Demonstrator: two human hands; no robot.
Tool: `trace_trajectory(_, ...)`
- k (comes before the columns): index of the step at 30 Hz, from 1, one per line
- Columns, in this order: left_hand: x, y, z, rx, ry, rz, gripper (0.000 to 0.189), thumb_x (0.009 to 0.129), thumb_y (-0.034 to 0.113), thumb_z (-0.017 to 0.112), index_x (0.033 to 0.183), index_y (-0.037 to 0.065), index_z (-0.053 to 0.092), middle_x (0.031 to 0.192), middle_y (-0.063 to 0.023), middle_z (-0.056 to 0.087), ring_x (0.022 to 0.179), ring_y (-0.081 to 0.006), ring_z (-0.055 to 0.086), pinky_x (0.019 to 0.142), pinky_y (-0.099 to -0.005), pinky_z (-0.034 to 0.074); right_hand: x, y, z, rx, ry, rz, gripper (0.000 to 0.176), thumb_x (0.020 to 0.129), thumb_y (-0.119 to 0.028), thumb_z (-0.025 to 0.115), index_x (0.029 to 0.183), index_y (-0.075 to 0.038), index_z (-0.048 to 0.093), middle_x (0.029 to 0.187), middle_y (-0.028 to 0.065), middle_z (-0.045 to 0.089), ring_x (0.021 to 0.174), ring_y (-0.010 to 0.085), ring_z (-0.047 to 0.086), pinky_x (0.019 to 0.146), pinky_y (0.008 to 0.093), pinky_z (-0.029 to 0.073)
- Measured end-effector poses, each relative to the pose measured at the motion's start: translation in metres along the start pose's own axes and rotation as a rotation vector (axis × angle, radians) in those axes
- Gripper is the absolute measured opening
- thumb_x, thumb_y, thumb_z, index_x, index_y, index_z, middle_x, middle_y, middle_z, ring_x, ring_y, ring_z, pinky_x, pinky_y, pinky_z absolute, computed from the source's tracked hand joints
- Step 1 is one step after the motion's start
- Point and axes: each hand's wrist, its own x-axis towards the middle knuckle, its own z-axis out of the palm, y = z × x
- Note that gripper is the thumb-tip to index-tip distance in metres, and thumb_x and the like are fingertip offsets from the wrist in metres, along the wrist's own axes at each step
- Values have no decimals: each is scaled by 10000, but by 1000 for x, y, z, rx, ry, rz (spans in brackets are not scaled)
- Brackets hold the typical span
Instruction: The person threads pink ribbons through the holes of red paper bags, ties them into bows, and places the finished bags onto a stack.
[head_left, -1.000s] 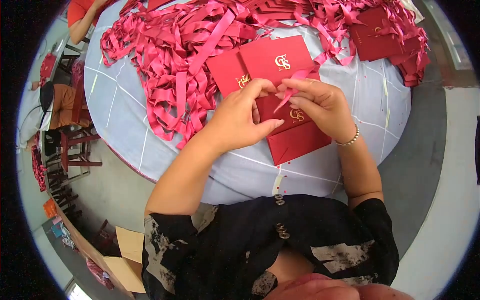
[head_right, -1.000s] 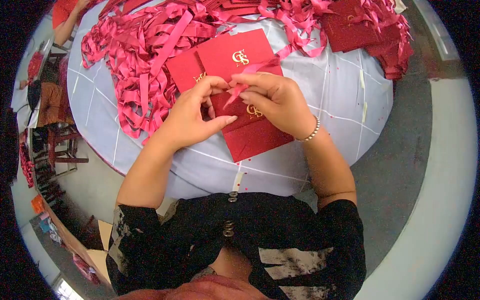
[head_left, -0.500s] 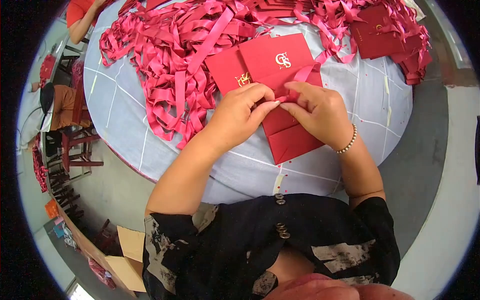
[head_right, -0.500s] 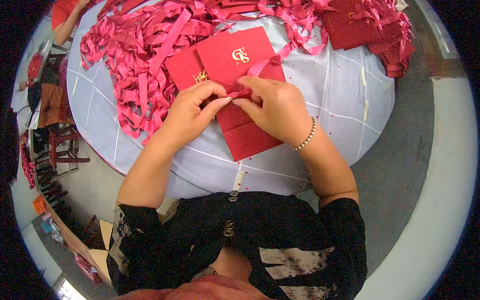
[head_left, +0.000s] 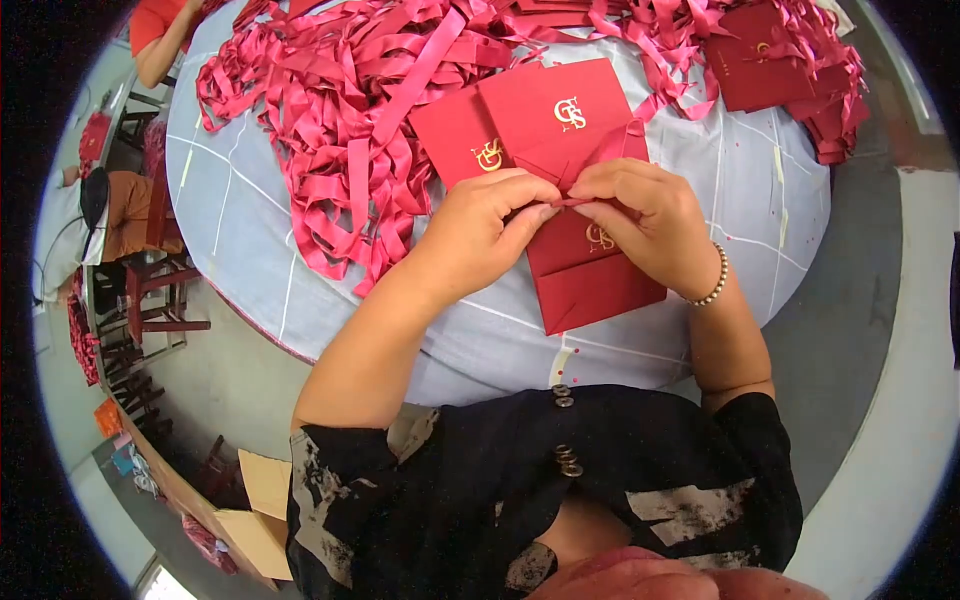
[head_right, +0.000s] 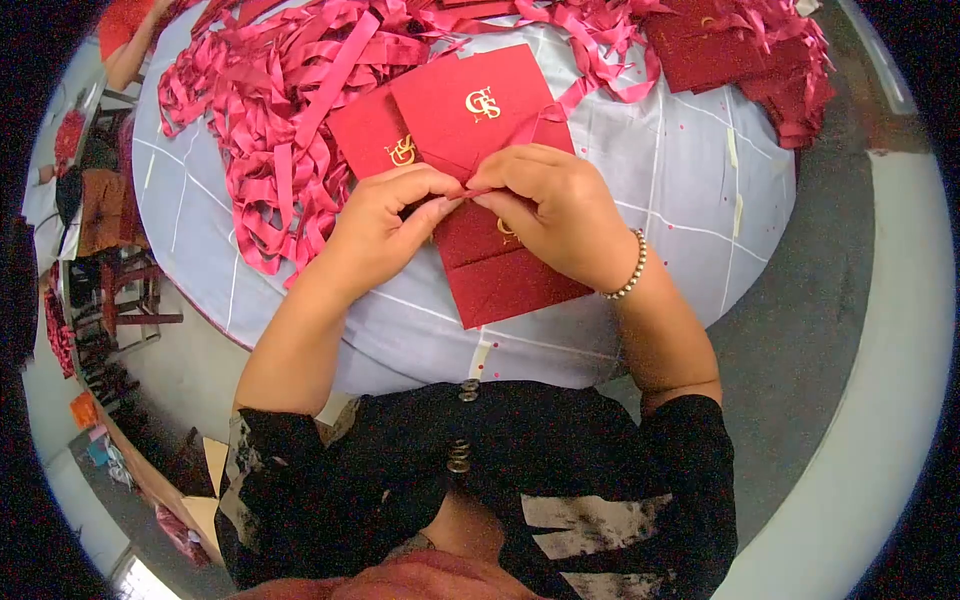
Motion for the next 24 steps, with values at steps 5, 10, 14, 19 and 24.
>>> trace_trajectory(5, 0, 9, 0, -118, 29, -188, 264, 848, 13, 685, 1106, 26, 629, 907, -57, 685, 730, -85, 592, 663, -239, 479, -1, -6, 2, 66, 42, -1, 149, 816, -33, 710, 964, -21, 692, 873, 139, 684, 683, 249, 663, 633, 350, 530)
trace_trajectory(10, -1, 9, -2, -82, 34, -226, 366, 801, 28, 736, 1143, 36, 604, 919, -83, 681, 646, -93, 565, 617, -246, 476, -1, -2, -6, 122, -72, 211, 143, 848, -70, 702, 967, 9, 703, 823, 153, 693, 671, 253, 661, 624, 336, 523)
trace_trajectory(14, -1, 8, -1, -56, 92, -217, 406, 764, 67, 774, 1128, 30, 597, 948, -152, 687, 607, -143, 588, 592, -278, 490, -3, 1, -4, 185, -151, 318, 139, 859, -96, 698, 952, 8, 711, 805, 149, 693, 681, 253, 662, 634, 334, 521)
trace_trajectory(19, -2, 8, -1, -32, 93, -232, 385, 758, 71, 779, 1100, 18, 609, 945, -150, 688, 599, -145, 592, 578, -280, 489, -4, 5, -2, 83, -127, 200, 162, 869, -113, 695, 981, 1, 720, 804, 148, 696, 686, 234, 659, 650, 329, 519)
trace_trajectory(24, -1, 10, -2, -21, 91, -210, 382, 756, 79, 778, 1094, 13, 611, 942, -146, 688, 587, -152, 597, 568, -286, 489, 0, -3, -6, 231, -181, 315, 158, 875, -116, 690, 980, -2, 720, 814, 150, 695, 679, 250, 651, 641, 327, 515)
